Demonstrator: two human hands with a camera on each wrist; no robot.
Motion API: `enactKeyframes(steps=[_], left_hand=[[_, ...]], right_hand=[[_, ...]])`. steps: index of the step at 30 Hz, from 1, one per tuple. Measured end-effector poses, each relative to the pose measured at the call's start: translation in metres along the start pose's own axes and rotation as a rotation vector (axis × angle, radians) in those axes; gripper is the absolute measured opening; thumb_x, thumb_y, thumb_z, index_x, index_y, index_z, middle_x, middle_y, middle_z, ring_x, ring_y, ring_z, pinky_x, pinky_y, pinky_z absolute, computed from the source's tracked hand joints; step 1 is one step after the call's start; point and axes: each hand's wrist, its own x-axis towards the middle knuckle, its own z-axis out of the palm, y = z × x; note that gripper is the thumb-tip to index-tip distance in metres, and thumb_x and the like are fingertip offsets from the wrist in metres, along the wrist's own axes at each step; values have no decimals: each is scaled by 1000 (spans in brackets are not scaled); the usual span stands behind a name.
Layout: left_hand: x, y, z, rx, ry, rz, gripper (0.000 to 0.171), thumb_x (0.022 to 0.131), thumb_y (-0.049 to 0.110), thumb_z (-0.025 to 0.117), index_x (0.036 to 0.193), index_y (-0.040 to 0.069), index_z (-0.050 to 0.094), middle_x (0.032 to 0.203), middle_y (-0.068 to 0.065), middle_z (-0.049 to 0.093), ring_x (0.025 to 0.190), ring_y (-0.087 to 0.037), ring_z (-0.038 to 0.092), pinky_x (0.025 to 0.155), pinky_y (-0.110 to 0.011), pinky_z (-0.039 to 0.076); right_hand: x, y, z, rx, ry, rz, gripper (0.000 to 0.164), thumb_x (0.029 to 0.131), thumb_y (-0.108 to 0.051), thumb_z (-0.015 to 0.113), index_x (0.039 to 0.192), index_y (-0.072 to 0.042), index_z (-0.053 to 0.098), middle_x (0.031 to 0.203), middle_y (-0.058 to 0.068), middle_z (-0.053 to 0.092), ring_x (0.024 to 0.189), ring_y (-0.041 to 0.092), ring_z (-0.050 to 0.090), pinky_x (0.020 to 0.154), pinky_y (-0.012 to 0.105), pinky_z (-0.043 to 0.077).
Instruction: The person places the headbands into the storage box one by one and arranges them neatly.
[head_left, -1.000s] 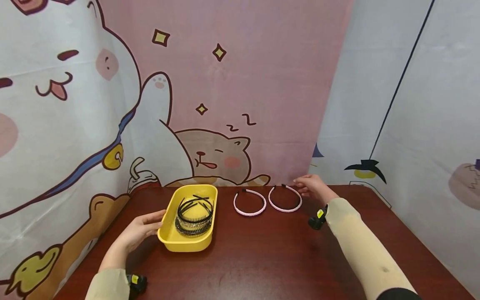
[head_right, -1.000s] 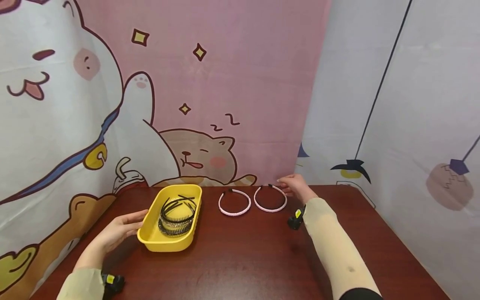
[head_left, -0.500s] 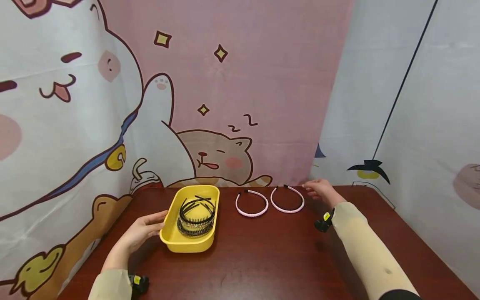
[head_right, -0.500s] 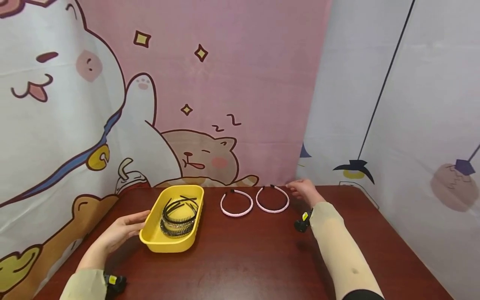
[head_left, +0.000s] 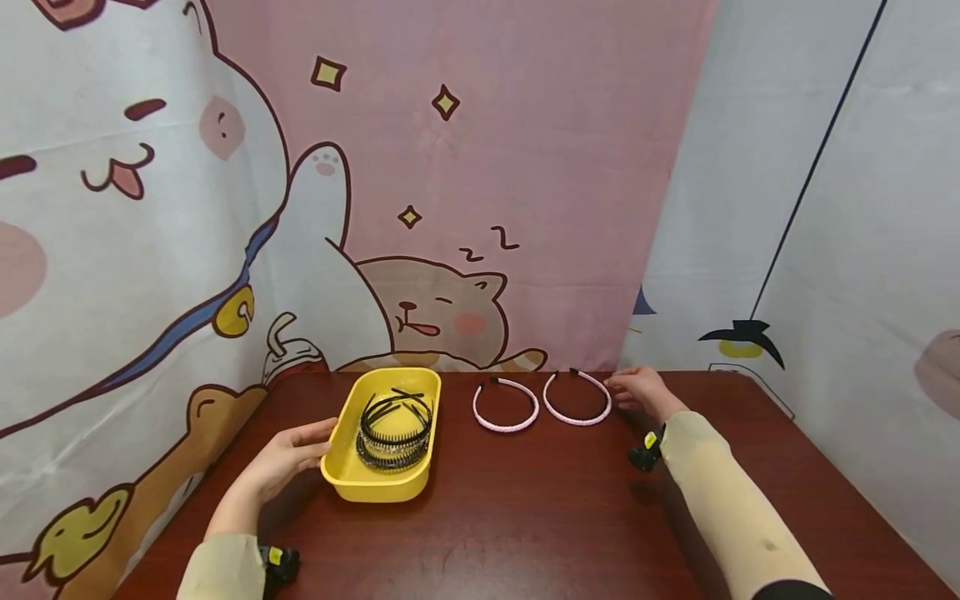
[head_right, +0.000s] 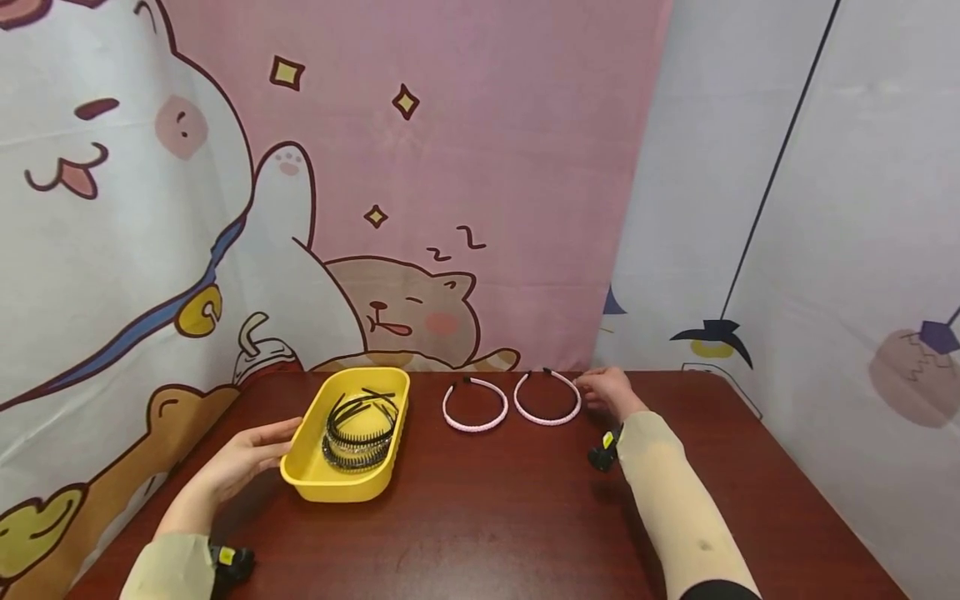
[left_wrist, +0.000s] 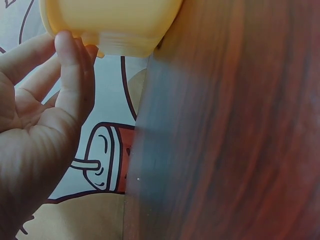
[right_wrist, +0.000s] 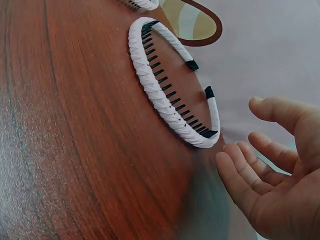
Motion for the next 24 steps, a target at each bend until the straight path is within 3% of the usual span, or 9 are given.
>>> enactKeyframes(steps=[7,15,24], left_hand=[[0,0,0,9,11,-12,61,95,11,62,146,-8,34,144,-32,38,107,-19,62,84,-31,53],[0,0,0,9,27,-34,60,95,10,62,146,-7,36,144,-30,40,106,-18,63,84,-31,53],[1,0,0,17,24,-25,59,95,11,61,145,-7,36,144,-29,40,108,-21,63,84,-31,53]], right_hand=[[5,11,1,25,25,-10,42,92,-10,64,123,15,50,101,21,67,79,21,67,73,39,57],[15,20,-3,66,-26,-56,44,82,-15,75,109,13,56,89,14,68,74,19,66,68,36,57],[9,13,12,-23,42,-31,47,85,-7,70,121,17,51,91,15,66,71,16,65,68,34,58]])
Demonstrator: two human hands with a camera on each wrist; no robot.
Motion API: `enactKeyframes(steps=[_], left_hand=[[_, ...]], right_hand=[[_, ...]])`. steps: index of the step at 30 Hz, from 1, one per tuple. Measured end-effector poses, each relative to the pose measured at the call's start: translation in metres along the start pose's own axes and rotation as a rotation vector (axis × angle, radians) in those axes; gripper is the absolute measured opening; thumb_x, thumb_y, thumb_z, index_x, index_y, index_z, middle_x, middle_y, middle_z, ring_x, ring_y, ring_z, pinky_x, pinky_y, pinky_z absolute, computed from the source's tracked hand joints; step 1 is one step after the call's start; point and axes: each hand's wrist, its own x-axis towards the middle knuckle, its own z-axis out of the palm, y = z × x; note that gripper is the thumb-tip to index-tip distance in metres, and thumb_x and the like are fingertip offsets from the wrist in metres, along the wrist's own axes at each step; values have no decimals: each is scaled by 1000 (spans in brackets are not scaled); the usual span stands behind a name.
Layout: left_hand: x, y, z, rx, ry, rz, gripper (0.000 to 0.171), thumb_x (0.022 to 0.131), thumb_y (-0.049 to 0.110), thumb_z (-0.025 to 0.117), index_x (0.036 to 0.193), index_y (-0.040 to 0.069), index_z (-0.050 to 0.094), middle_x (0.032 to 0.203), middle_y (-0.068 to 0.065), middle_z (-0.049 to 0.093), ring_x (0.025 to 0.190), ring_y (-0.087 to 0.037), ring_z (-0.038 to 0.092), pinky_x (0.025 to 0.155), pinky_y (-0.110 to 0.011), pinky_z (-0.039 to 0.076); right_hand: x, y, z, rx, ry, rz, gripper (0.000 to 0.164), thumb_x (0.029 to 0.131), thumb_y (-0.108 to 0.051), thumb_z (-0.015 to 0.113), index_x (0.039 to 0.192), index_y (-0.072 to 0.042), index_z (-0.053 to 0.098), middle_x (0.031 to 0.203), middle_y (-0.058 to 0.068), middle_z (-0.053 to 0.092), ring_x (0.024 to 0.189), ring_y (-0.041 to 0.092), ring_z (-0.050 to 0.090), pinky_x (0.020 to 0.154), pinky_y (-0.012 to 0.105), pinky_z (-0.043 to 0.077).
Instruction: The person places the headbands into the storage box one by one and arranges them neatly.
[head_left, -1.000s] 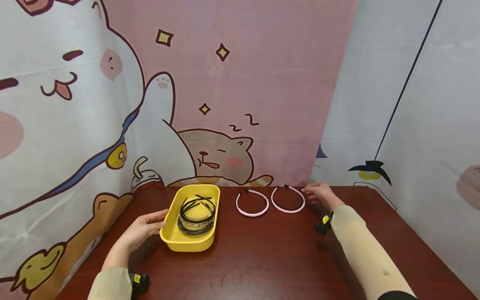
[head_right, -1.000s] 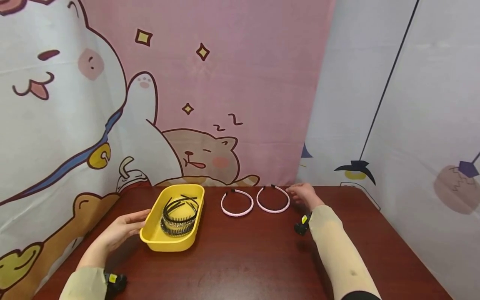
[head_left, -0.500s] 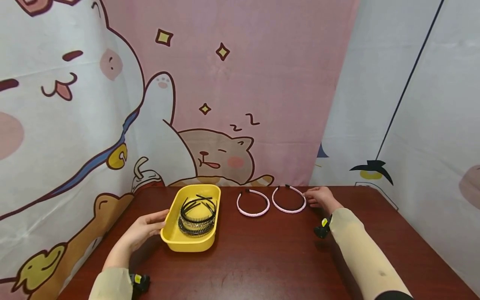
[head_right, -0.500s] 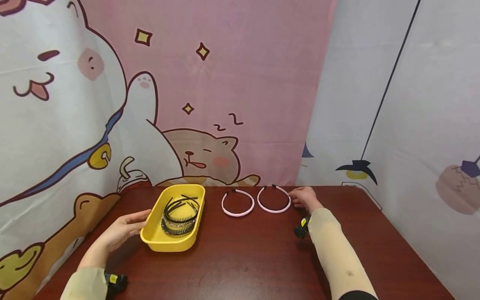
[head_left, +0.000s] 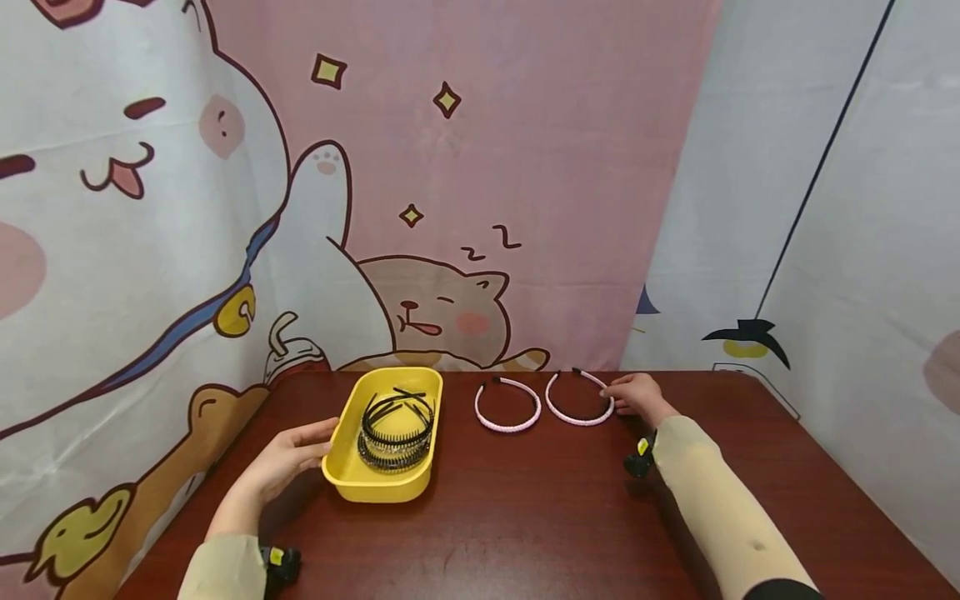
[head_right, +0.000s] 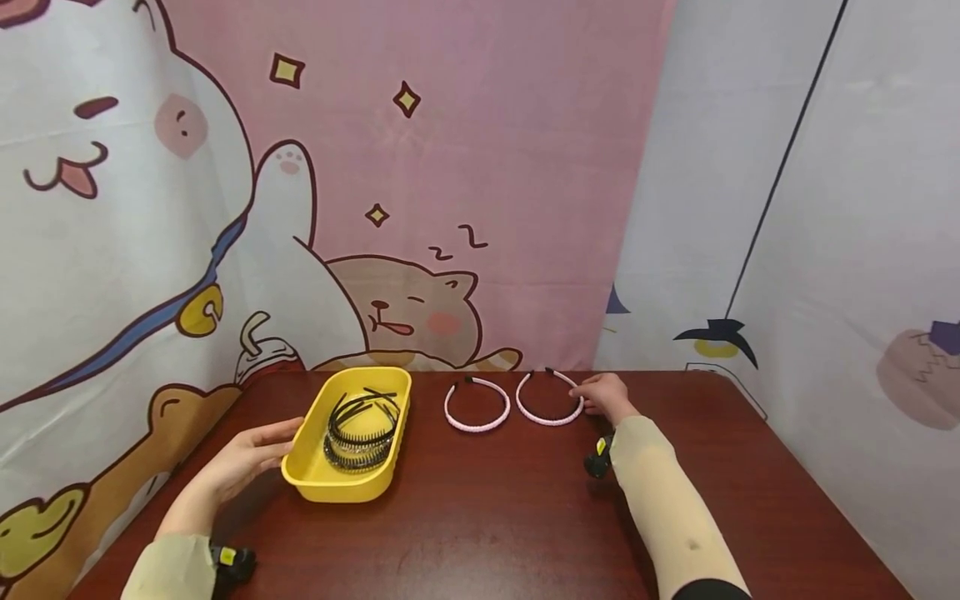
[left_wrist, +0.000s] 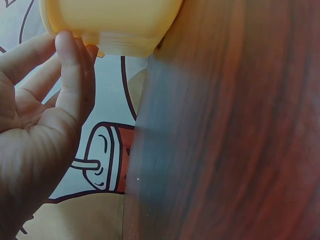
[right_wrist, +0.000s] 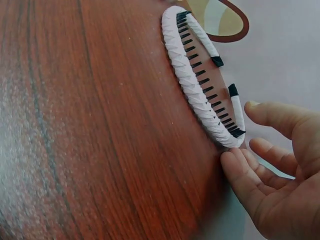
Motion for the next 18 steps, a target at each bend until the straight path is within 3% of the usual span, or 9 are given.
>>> enactKeyframes(steps=[12,18], left_hand=[[0,-1,-2,-5,7,2,59,95,11,61,145,-6,36,144,-29,40,107,-19,63,84,-31,53],[0,-1,-1,-7,-7,6,60,95,11,61,146,-7,34,144,-30,39,107,-18,63,85,-31,53]], right_hand=[[11,5,4,-106,66,-19,45,79,-8,76,114,14,57,77,10,63,59,12,61,58,30,56],[4,2,5,-190,100,-35,37,77,-9,77,102,14,62,66,9,63,56,16,62,54,32,56]])
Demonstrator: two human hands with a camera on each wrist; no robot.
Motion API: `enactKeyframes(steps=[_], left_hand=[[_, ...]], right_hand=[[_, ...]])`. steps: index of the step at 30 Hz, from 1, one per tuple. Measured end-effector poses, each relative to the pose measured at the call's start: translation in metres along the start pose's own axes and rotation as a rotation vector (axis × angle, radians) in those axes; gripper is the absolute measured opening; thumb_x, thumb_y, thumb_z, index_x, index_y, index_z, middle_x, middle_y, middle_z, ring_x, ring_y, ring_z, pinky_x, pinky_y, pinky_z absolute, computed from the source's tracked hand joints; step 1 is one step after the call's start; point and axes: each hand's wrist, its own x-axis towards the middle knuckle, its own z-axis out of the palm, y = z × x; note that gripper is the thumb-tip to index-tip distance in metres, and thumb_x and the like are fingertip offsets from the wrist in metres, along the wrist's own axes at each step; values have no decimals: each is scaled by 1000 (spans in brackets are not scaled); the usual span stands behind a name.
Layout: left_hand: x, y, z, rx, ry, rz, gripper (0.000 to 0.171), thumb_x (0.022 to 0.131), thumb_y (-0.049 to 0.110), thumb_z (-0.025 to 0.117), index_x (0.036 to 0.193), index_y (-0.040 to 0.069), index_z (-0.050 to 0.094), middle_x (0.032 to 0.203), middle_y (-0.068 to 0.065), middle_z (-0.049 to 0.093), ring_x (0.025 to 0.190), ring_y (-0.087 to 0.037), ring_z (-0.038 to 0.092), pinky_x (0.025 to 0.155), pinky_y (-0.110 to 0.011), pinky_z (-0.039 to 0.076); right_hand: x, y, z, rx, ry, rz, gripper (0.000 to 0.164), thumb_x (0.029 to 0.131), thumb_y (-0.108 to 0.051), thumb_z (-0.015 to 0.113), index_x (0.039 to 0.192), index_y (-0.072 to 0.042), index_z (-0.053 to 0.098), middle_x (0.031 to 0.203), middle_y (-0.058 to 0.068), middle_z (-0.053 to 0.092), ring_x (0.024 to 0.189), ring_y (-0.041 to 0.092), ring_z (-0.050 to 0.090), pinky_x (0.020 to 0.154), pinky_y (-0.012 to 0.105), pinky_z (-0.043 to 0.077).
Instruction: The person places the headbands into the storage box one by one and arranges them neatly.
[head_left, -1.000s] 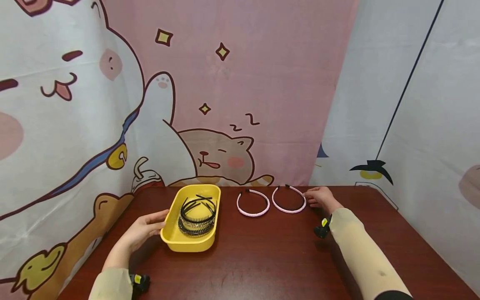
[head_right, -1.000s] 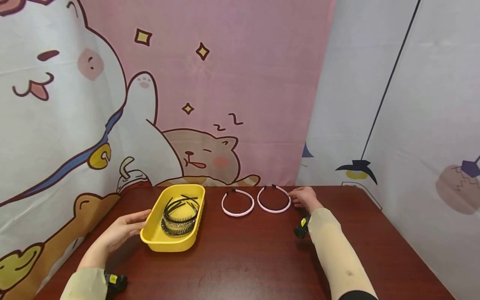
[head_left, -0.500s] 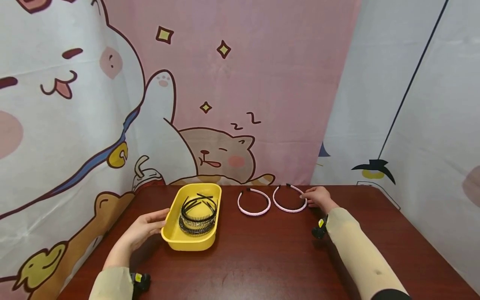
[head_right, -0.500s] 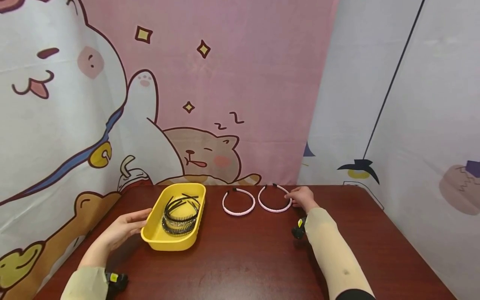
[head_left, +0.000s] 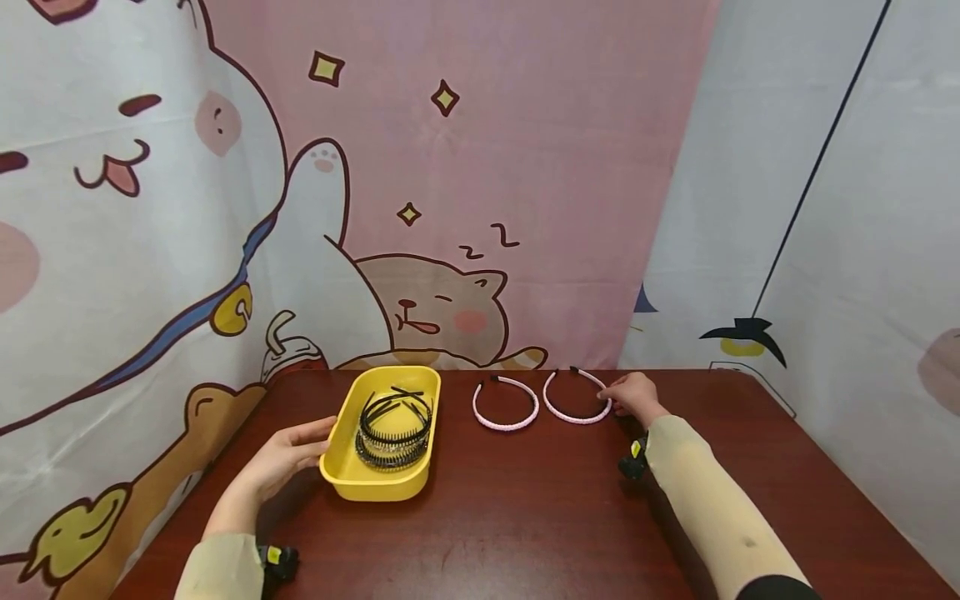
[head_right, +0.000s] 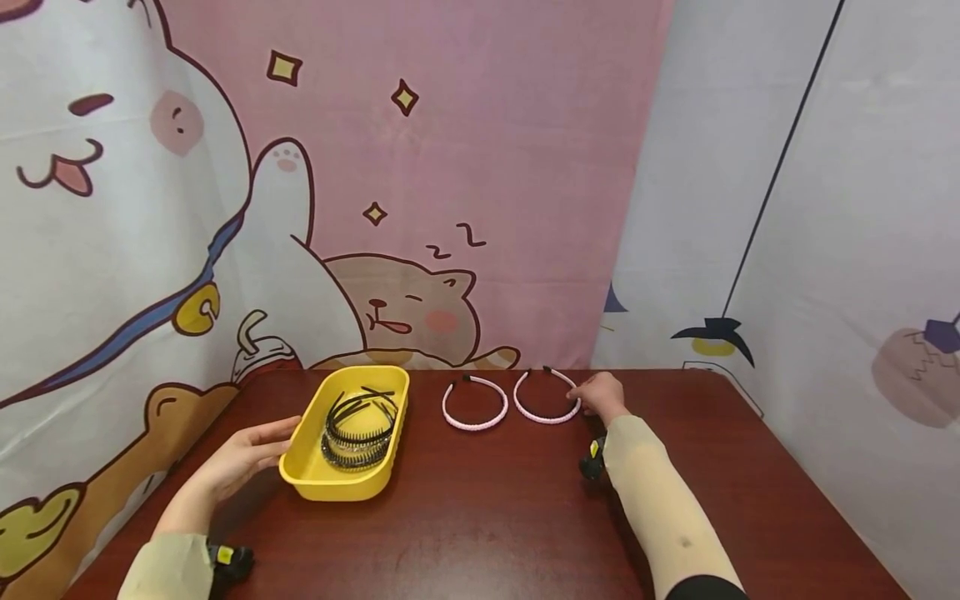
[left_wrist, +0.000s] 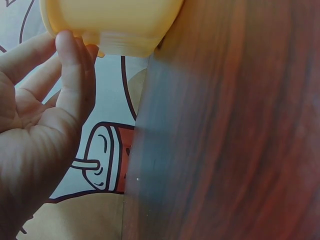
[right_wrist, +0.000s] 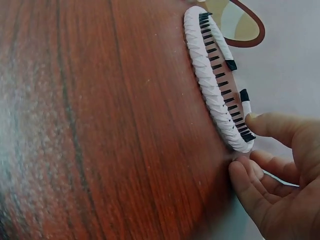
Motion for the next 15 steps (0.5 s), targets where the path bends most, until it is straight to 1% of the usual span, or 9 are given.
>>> enactKeyframes(steps=[7,11,15], left_hand=[[1,0,0,-4,19,-15,59,95,11,62,145,-6,37,144,-29,40,107,-19,63,85,-31,53],[1,-1,0,9,11,-4,58,95,10,61,145,-6,36,144,-30,40,108,-21,62,85,-31,53],[0,-1,0,0,7,-2,59,95,11,61,145,-6,36,144,-30,40,108,-21,62,85,-31,53]], right_hand=[[-2,-2,1,-28,13,-11,31,78,-9,76,97,14,66,65,10,63,55,17,62,53,33,56],[-3,-2,1,-34,12,-8,27,78,-8,76,94,13,67,65,12,62,53,17,61,52,33,56],[-3,-3,2,-32,0,-15,25,78,-6,74,93,13,67,64,12,62,53,17,61,52,33,56]])
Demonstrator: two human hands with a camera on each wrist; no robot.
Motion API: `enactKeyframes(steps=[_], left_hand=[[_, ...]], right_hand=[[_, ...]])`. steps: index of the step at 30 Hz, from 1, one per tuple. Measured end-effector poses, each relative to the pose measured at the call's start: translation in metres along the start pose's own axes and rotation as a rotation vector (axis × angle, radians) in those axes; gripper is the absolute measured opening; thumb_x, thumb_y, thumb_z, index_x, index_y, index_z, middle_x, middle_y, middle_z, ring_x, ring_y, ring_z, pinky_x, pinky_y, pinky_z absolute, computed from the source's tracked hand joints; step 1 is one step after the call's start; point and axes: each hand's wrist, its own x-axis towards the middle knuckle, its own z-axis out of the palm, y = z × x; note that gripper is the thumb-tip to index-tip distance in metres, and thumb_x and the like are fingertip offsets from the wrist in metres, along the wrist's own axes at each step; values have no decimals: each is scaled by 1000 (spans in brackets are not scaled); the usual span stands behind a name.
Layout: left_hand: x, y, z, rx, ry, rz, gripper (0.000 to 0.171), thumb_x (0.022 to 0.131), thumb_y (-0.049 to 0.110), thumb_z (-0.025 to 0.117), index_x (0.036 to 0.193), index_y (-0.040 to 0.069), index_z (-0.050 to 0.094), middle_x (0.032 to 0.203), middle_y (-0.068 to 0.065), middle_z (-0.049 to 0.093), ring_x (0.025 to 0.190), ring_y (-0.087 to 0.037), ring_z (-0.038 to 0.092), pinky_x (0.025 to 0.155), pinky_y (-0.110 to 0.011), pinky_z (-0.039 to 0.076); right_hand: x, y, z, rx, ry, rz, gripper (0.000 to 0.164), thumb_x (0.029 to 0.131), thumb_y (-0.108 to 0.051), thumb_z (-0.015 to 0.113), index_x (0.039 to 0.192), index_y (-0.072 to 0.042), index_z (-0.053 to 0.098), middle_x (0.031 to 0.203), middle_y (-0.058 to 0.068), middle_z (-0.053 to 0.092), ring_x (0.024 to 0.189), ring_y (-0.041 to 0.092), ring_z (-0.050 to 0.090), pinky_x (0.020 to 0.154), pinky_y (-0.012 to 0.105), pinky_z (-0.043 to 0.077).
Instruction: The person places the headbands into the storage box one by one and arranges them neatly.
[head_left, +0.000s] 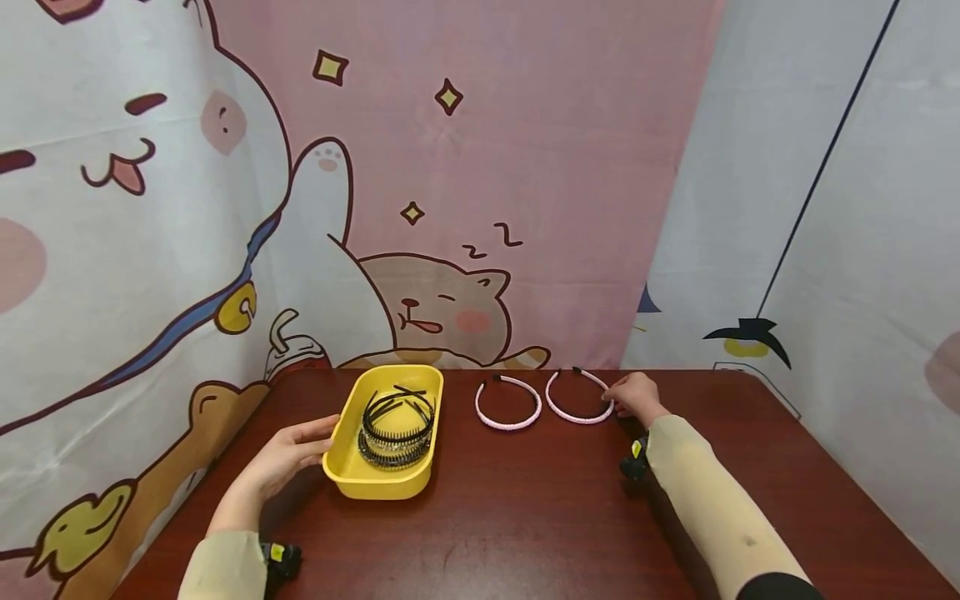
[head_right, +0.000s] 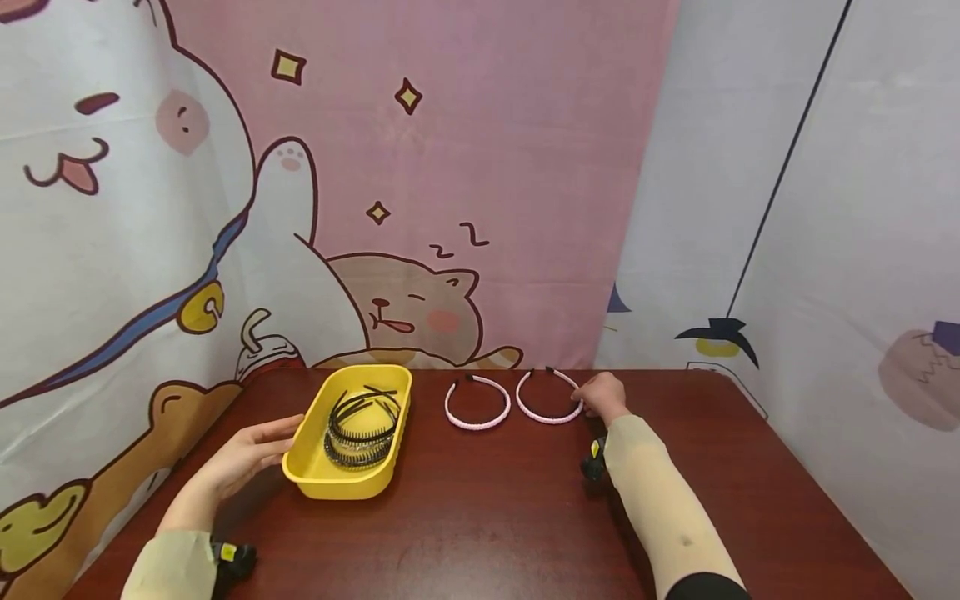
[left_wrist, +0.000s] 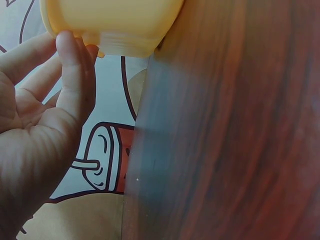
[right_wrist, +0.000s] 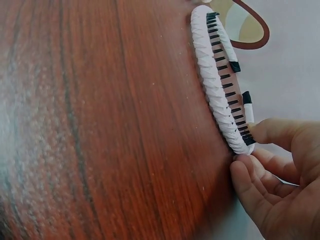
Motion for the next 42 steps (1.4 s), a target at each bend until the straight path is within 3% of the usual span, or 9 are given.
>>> enactKeyframes(steps=[15,22,35,42], left_hand=[[2,2,1,-11,-5,10,59,95,10,61,145,-7,36,143,-30,40,106,-20,63,84,-32,53],[3,0,2,-36,-40,55,58,96,6,59,145,-11,32,144,-34,36,106,-17,63,84,-31,53],[2,-2,1,-32,-46,63,58,96,6,58,145,-11,32,143,-35,35,106,-17,63,83,-31,54],[0,-1,1,-25,-39,48,58,96,7,59,145,-11,32,143,-35,36,106,-18,63,84,-31,53]], right_hand=[[6,4,-4,33,17,51,22,76,-10,74,83,8,64,64,10,62,53,16,63,51,34,56],[3,5,-7,23,-3,62,19,76,-10,71,82,7,64,63,11,63,53,17,63,52,33,56],[3,12,-13,117,-25,95,21,81,-12,72,89,6,65,68,5,60,57,15,61,58,33,57],[-4,11,-19,205,-62,183,29,86,-13,71,102,6,58,74,5,62,60,14,62,61,30,56]])
